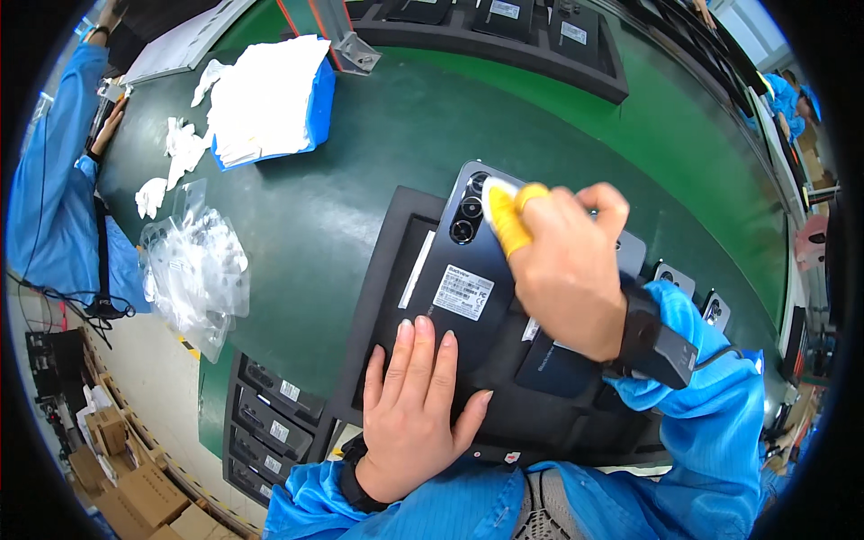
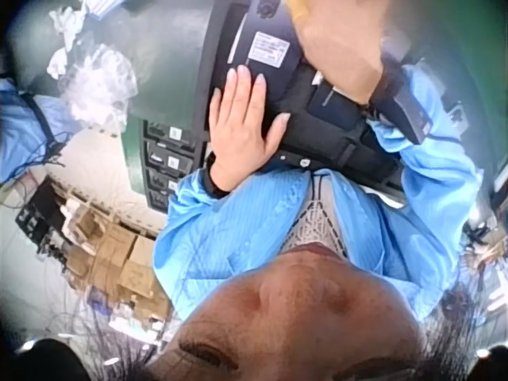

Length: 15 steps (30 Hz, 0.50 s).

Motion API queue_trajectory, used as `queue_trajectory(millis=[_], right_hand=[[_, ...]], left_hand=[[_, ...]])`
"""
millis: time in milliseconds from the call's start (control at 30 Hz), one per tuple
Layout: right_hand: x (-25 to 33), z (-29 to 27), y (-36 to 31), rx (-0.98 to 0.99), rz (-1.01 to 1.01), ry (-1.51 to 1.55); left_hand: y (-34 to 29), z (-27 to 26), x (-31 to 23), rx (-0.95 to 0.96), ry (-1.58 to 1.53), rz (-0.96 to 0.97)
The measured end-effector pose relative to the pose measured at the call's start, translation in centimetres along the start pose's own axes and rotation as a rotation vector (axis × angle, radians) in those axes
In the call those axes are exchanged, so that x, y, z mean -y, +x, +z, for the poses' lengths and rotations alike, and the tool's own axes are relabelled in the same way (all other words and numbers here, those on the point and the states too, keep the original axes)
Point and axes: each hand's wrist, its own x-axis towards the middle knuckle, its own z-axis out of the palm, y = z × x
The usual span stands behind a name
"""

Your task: Cleaning and inspecting the back camera lenses and bodies of smartphones on an assembly line.

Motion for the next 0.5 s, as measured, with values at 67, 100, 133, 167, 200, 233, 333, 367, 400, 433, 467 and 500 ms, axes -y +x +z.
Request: queue_trajectory(millis=[67,100,133,167,200,233,333,367,400,433,467,500], right_hand=[[1.0,-0.3,-0.9,0.005,-0.018,0.114],[1.2,-0.9,-1.4,0.082,-0.045,0.199],[1.6,-0.8,-1.5,0.054,-0.080,0.160],[1.8,-0.3,-1.7,0.022,-0.070,0.137],[1.5,-0.3,-1.4,-0.005,-0.095,0.125],[0.9,-0.1,-1.0,-0.032,-0.119,0.112],[-1.1,1.2,0.2,-0.099,-0.080,0.011],[-1.9,1.3,0.8,-0.122,-0.053,0.028],[-2.8,1.4,1.4,-0.142,-0.046,-0.028],[-3.4,1.5,1.7,-0.161,-0.038,-0.083],[-3.7,1.3,1.8,-0.162,-0.034,-0.085],[-3.9,0.9,2.1,-0.146,-0.025,-0.060]], left_hand=[[0.1,0.0,0.0,-0.002,-0.005,0.008],[0.1,0.1,0.1,-0.002,-0.007,0.011],[0.1,0.2,0.1,0.000,-0.010,0.016],[0.2,0.3,0.1,0.001,-0.010,0.024],[0.1,0.1,0.1,0.002,-0.003,0.023],[0.0,-0.1,0.1,0.004,0.003,0.020],[0.1,0.1,0.0,0.012,0.003,0.011],[0.1,0.0,0.0,0.009,0.002,0.010],[0.0,0.0,-0.1,0.007,0.000,0.015],[0.0,0.1,-0.2,0.008,0.001,0.019],[0.0,0.1,-0.2,0.003,0.002,0.019],[0.1,0.2,-0.3,0.000,0.004,0.015]])
